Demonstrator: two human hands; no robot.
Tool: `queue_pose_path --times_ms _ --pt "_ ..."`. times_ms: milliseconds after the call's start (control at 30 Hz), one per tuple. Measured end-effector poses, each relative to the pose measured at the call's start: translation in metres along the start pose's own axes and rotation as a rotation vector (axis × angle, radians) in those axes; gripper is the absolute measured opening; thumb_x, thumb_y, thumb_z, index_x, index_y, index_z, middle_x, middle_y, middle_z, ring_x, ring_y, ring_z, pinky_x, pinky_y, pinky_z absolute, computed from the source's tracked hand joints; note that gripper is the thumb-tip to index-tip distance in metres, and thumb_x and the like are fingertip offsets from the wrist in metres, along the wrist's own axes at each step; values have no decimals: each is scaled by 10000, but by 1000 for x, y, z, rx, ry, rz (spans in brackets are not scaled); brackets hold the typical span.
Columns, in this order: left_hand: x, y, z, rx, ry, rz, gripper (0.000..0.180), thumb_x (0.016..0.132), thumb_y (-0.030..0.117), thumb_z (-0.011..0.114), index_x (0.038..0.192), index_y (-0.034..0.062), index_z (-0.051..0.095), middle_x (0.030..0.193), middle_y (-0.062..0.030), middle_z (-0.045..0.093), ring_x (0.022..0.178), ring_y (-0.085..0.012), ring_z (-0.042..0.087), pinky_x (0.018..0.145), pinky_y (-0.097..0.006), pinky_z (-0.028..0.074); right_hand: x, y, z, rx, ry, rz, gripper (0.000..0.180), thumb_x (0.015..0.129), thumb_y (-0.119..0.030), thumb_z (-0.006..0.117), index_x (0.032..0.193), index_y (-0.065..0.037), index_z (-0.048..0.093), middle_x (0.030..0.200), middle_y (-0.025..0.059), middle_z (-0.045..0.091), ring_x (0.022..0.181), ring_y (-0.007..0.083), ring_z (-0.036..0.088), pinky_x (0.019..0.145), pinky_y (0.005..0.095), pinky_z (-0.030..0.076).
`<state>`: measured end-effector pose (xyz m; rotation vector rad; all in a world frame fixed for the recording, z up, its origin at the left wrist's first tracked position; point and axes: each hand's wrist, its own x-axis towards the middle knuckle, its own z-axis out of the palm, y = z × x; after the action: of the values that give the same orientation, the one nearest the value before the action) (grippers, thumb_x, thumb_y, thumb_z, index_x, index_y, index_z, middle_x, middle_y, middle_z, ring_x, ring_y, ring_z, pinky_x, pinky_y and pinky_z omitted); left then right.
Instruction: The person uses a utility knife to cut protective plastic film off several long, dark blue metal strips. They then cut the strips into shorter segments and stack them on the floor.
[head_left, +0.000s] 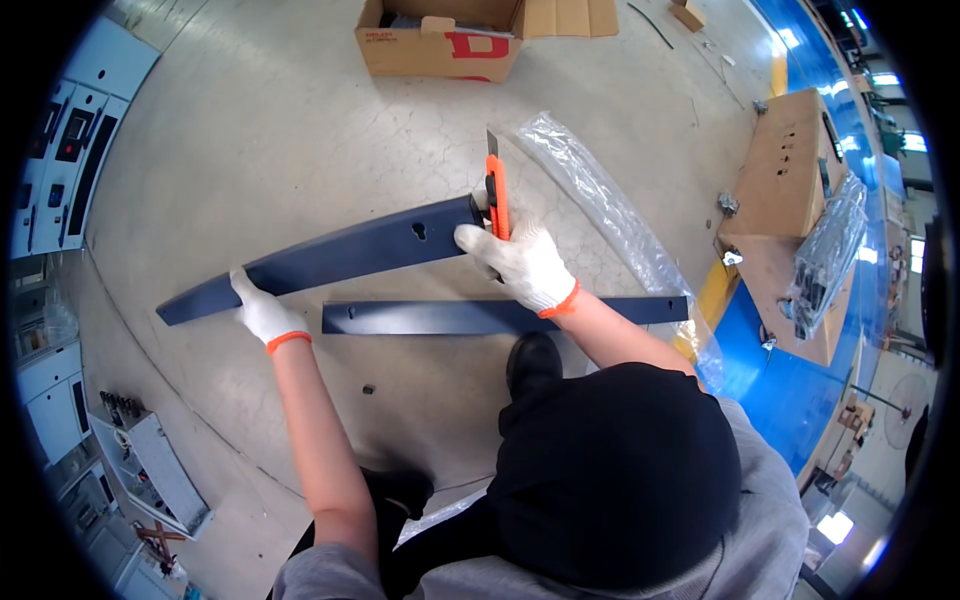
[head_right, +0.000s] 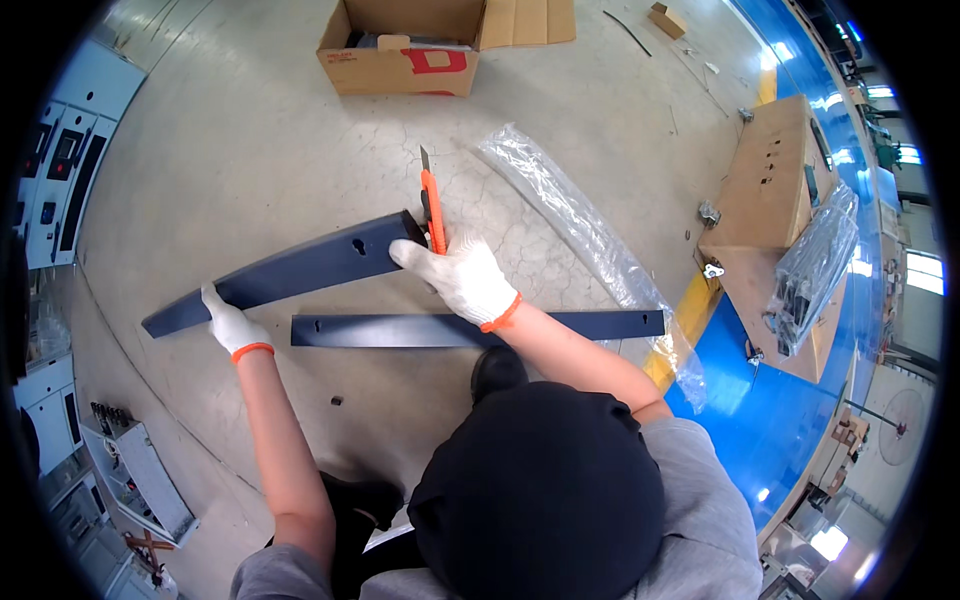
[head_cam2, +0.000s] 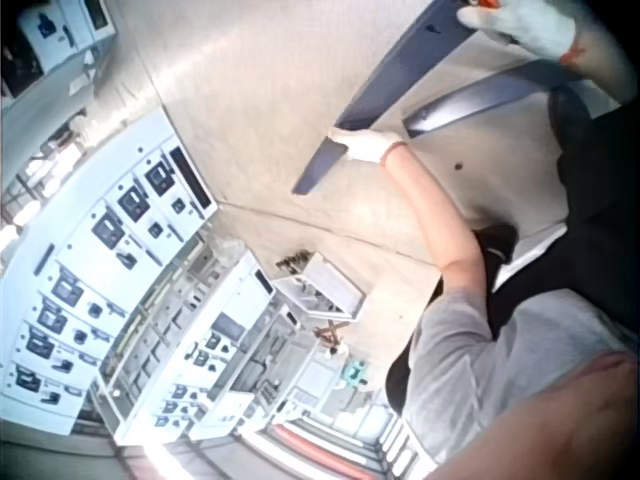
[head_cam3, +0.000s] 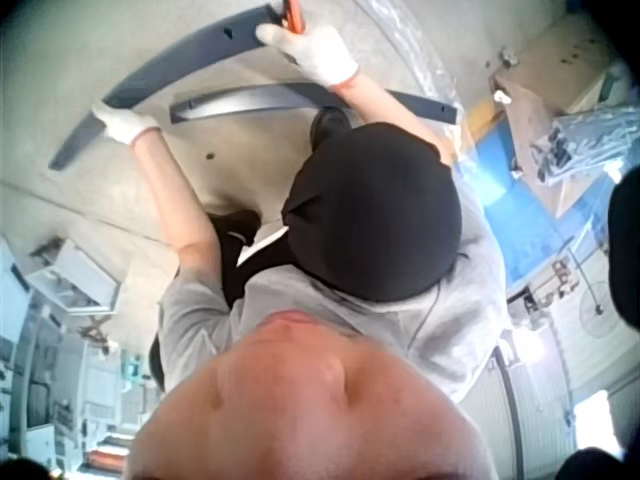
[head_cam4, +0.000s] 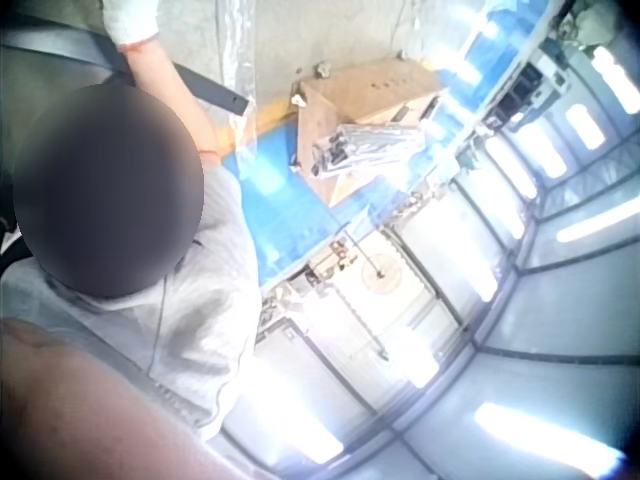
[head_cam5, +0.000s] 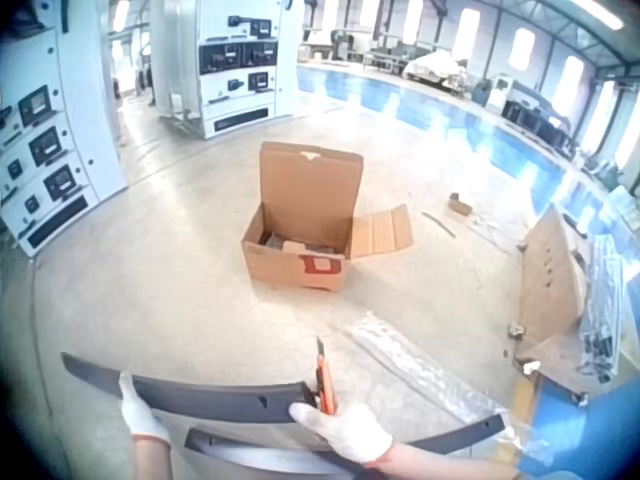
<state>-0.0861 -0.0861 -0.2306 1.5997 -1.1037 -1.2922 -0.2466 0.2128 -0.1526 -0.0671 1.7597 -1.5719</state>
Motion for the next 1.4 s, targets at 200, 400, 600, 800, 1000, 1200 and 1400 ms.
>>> queue_pose_path --times_ms 200,400,600,800,1000,1200,1400 --pt "-30 -2 -10 482 -574 1011 893 827 199 894 1602 1 499 1632 -241 487 1497 -427 490 1270 -512 397 6 8 2 -89 25 35 426 958 -388 831 922 -14 630 762 -15 542 697 85 503 634 313 463" --pt "-118 52 29 785 -1158 1373 787 573 186 954 1303 81 680 1144 -146 698 1092 -399 664 968 -491 547 -24 -13 5 -243 -66 61 459 970 -402 803 1054 38 704 843 63 662 830 134 608 787 344 541" --pt "-116 75 29 846 -1280 1346 635 573 154 901 1163 85 676 964 -110 688 899 -350 673 814 -445 553 -33 -21 -39 -362 -18 -179 448 1029 -397 705 1204 13 753 860 96 684 826 180 656 803 372 541" --pt "-112 56 25 830 -1396 1196 610 625 187 902 1201 96 721 934 -132 700 877 -353 704 800 -441 581 -45 -45 -68 -1136 -209 -484 430 989 -499 753 1138 -98 798 834 154 720 772 346 715 724 427 566" --pt "-118 44 28 935 -1502 1041 639 647 230 909 1244 85 732 968 -142 728 900 -355 728 833 -432 600 -42 -36 -73 -1417 -264 -435 467 957 -577 767 1058 -125 826 838 115 750 781 320 741 708 418 582" --pt "-113 30 34 911 -1456 1035 637 686 256 902 1274 75 738 1029 -158 752 944 -362 743 862 -428 605 -26 -33 -67 -1442 -169 -249 539 960 -639 740 1049 -114 828 781 131 734 739 333 740 697 419 588" --pt "-112 33 33 922 -1521 842 661 691 287 912 1293 68 748 1095 -181 769 994 -377 749 911 -431 607 -18 -26 -65 -1458 -198 -340 575 1007 -662 658 940 -107 795 662 123 679 647 338 718 607 441 566"
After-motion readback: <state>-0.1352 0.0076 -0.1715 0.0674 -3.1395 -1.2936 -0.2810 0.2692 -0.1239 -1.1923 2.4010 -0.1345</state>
